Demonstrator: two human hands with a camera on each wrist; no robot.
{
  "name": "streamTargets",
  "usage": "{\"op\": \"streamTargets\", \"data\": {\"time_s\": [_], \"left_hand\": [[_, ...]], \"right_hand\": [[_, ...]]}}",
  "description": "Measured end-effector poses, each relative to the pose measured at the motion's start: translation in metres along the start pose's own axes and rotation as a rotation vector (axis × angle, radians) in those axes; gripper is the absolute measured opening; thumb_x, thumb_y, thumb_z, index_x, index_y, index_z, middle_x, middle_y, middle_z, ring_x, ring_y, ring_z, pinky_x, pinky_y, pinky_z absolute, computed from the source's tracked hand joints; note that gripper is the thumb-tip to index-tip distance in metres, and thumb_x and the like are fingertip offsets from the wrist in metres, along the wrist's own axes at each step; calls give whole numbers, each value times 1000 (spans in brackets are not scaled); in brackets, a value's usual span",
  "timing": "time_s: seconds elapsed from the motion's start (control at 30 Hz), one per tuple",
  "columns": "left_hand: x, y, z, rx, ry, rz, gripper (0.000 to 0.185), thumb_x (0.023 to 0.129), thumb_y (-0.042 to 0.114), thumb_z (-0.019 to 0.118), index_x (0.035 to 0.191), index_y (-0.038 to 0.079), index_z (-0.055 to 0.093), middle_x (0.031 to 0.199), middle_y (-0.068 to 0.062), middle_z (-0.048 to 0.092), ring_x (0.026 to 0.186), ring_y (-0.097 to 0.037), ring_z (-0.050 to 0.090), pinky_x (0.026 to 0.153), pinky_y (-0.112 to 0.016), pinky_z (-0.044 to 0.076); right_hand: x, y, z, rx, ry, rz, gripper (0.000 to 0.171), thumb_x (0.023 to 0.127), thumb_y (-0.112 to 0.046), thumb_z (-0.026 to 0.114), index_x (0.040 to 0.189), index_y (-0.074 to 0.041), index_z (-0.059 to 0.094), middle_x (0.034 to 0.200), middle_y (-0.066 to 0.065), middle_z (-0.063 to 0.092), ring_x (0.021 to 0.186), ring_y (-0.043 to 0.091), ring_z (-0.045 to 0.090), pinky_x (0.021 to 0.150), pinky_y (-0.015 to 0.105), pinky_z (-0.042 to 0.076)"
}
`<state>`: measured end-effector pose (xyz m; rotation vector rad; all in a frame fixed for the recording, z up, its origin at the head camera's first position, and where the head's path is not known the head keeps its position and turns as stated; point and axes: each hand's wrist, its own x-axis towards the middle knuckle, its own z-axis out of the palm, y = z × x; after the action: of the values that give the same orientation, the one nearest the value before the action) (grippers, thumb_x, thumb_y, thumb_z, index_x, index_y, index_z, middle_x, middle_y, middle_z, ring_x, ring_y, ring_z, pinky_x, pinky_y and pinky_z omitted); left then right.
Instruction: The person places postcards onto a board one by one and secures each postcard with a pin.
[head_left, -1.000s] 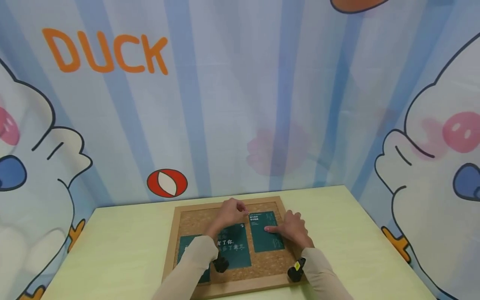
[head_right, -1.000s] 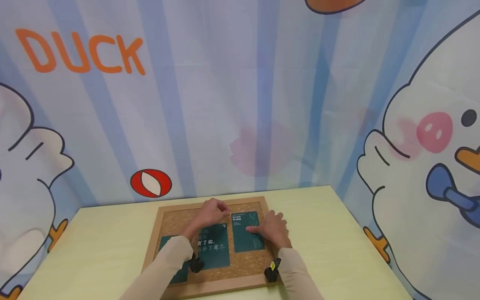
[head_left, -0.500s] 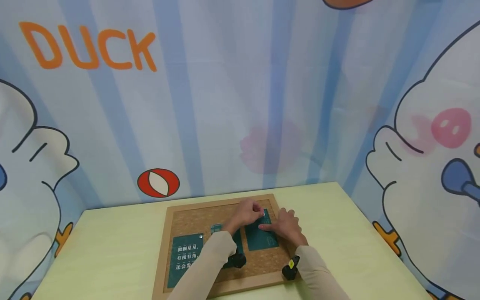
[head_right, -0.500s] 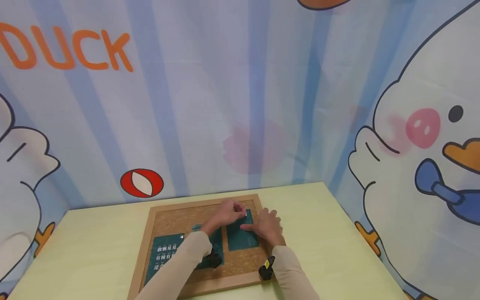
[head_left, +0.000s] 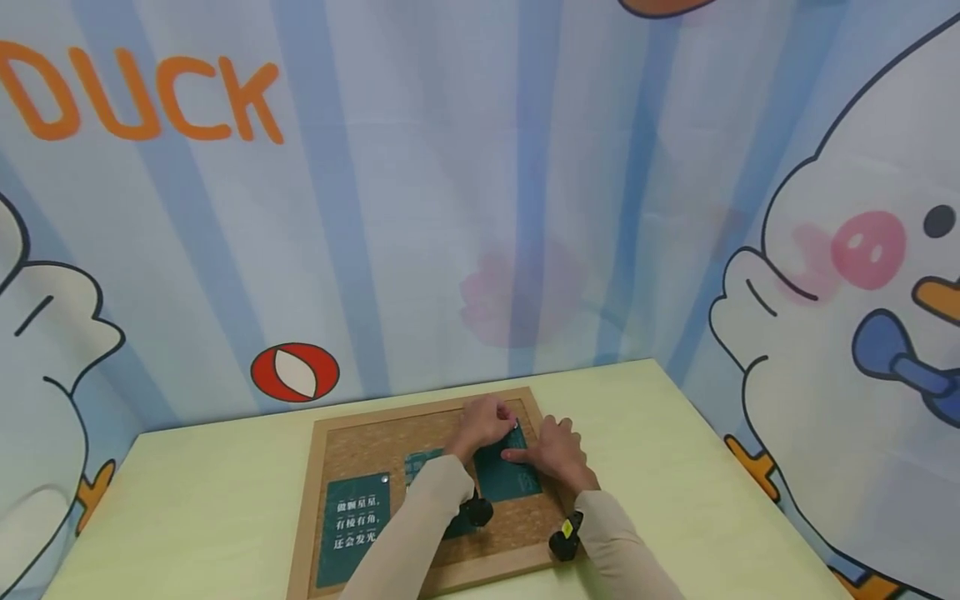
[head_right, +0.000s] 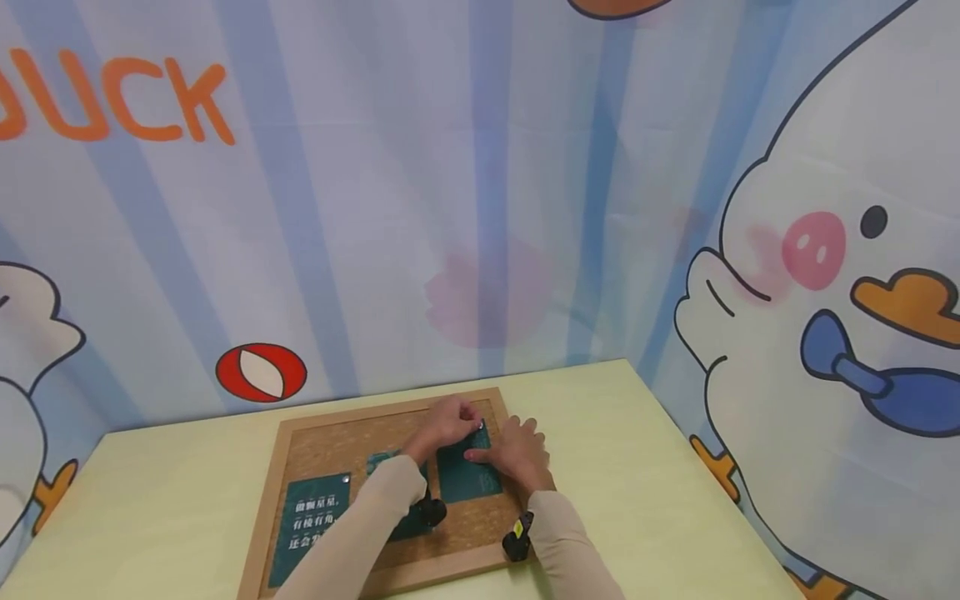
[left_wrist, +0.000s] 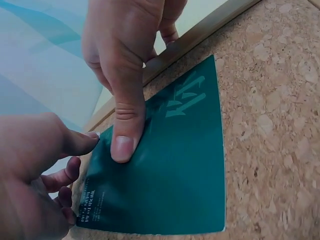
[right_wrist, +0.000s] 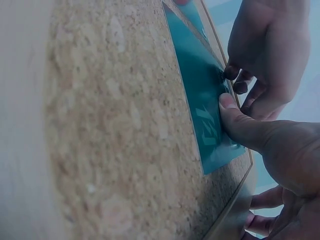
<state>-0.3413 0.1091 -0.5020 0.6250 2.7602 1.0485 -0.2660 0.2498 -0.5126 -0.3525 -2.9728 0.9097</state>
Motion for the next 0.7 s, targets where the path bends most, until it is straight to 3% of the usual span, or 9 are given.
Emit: {"op": "streamTargets", "data": {"time_s": [0.23, 0.7], "left_hand": [[4, -1, 5, 38, 25, -44, 14, 98, 18, 69, 92, 9, 77, 87, -2, 67, 97, -29, 57, 98, -54, 39], [6, 7, 5, 73, 18, -172, 24, 100, 22, 61, 81, 12, 72, 84, -3, 61, 96, -32, 51, 93, -52, 40]], "right_hand": [[0, -1, 0, -11, -4, 8, 81, 75, -55, 90, 115, 7, 57, 116, 31, 51, 100, 50, 56, 77, 61, 51], [2, 1, 3, -18, -14, 8, 72, 75, -58, 89, 98, 0, 53, 111, 27, 49, 91, 44, 54, 68, 52, 47]]}}
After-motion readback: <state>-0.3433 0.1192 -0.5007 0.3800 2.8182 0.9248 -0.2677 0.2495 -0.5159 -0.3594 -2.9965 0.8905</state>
